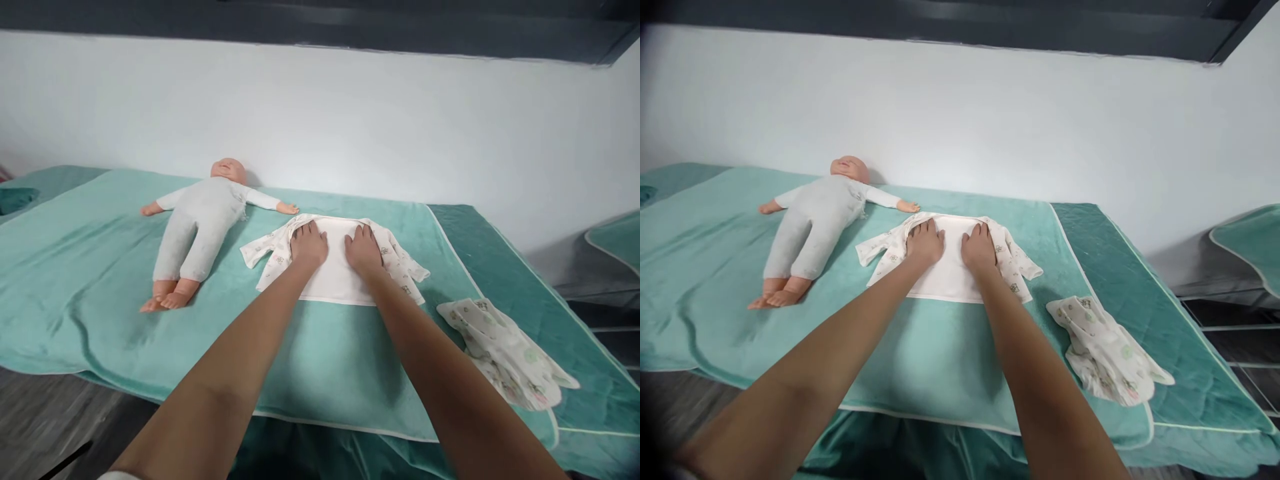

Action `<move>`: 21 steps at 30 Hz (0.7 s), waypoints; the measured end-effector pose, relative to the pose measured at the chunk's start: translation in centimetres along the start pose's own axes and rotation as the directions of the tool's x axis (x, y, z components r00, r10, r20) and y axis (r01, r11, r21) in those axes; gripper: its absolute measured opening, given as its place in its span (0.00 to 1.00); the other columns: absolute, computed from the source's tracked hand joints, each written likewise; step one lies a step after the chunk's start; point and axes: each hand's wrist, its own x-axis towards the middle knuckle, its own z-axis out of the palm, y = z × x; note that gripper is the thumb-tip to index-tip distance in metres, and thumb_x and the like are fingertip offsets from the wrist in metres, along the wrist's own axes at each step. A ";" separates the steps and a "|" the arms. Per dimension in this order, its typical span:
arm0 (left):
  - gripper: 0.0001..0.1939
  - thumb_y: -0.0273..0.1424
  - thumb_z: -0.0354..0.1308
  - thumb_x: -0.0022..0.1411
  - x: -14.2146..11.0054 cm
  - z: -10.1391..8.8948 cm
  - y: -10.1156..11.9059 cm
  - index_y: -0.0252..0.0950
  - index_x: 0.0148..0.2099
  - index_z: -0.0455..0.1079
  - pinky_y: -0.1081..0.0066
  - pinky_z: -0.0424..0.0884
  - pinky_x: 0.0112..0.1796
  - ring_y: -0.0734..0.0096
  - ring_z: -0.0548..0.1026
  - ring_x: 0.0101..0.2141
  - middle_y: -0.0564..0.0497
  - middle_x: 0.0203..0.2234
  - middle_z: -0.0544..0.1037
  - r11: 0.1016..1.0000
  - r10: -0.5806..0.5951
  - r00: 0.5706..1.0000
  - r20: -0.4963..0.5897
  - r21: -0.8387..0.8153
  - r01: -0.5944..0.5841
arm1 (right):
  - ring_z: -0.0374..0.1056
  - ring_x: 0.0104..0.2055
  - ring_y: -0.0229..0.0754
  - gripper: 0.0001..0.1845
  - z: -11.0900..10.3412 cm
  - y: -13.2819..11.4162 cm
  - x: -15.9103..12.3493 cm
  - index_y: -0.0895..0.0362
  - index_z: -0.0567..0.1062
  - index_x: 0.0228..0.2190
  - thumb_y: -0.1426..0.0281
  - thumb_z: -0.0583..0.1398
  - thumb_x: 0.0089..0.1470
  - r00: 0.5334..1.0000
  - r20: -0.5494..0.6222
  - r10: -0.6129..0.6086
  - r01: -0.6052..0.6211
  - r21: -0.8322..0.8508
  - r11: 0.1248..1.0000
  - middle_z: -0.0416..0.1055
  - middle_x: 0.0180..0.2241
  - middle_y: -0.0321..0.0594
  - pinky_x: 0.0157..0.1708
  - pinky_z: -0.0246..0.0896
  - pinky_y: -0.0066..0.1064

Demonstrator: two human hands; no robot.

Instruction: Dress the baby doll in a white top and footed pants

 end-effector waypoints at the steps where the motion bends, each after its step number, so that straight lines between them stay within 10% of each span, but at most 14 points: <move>1: 0.33 0.40 0.38 0.73 -0.2 -0.1 0.0 0.26 0.72 0.51 0.50 0.58 0.65 0.46 0.60 0.66 0.35 0.68 0.61 1.000 0.007 1.000 -0.017 0.003 -0.007 | 0.51 0.70 0.59 0.29 -0.1 0.0 -0.2 0.73 0.62 0.62 0.67 0.45 0.66 0.999 0.002 -0.034 0.034 -0.014 0.999 0.54 0.68 0.64 0.68 0.46 0.46; 6: 0.30 0.36 0.37 0.73 -2.0 -0.1 -0.3 0.25 0.69 0.57 0.56 0.49 0.69 0.54 0.56 0.69 0.35 0.68 0.61 0.986 0.168 0.985 -0.037 -0.003 -0.169 | 0.46 0.72 0.53 0.29 -1.1 -0.6 -2.8 0.69 0.63 0.63 0.67 0.44 0.68 0.967 0.080 -0.241 0.247 -0.083 0.966 0.55 0.69 0.58 0.70 0.38 0.47; 15: 0.30 0.37 0.37 0.74 -6.1 -1.0 -1.3 0.25 0.69 0.58 0.55 0.50 0.69 0.55 0.53 0.71 0.37 0.70 0.56 0.957 0.291 0.955 0.055 -0.013 -0.291 | 0.42 0.74 0.53 0.34 -2.6 -0.6 -9.0 0.68 0.58 0.67 0.59 0.44 0.70 0.960 0.161 -0.231 0.251 -0.117 0.961 0.48 0.71 0.58 0.70 0.40 0.50; 21: 0.28 0.36 0.40 0.74 -8.6 -1.5 -2.1 0.33 0.71 0.58 0.53 0.51 0.69 0.56 0.54 0.70 0.42 0.70 0.58 0.948 0.319 0.947 0.036 -0.032 -0.318 | 0.46 0.73 0.51 0.31 -5.0 -0.3 -14.1 0.64 0.62 0.66 0.61 0.47 0.69 0.909 0.217 -0.357 0.340 0.113 0.934 0.51 0.71 0.52 0.71 0.41 0.50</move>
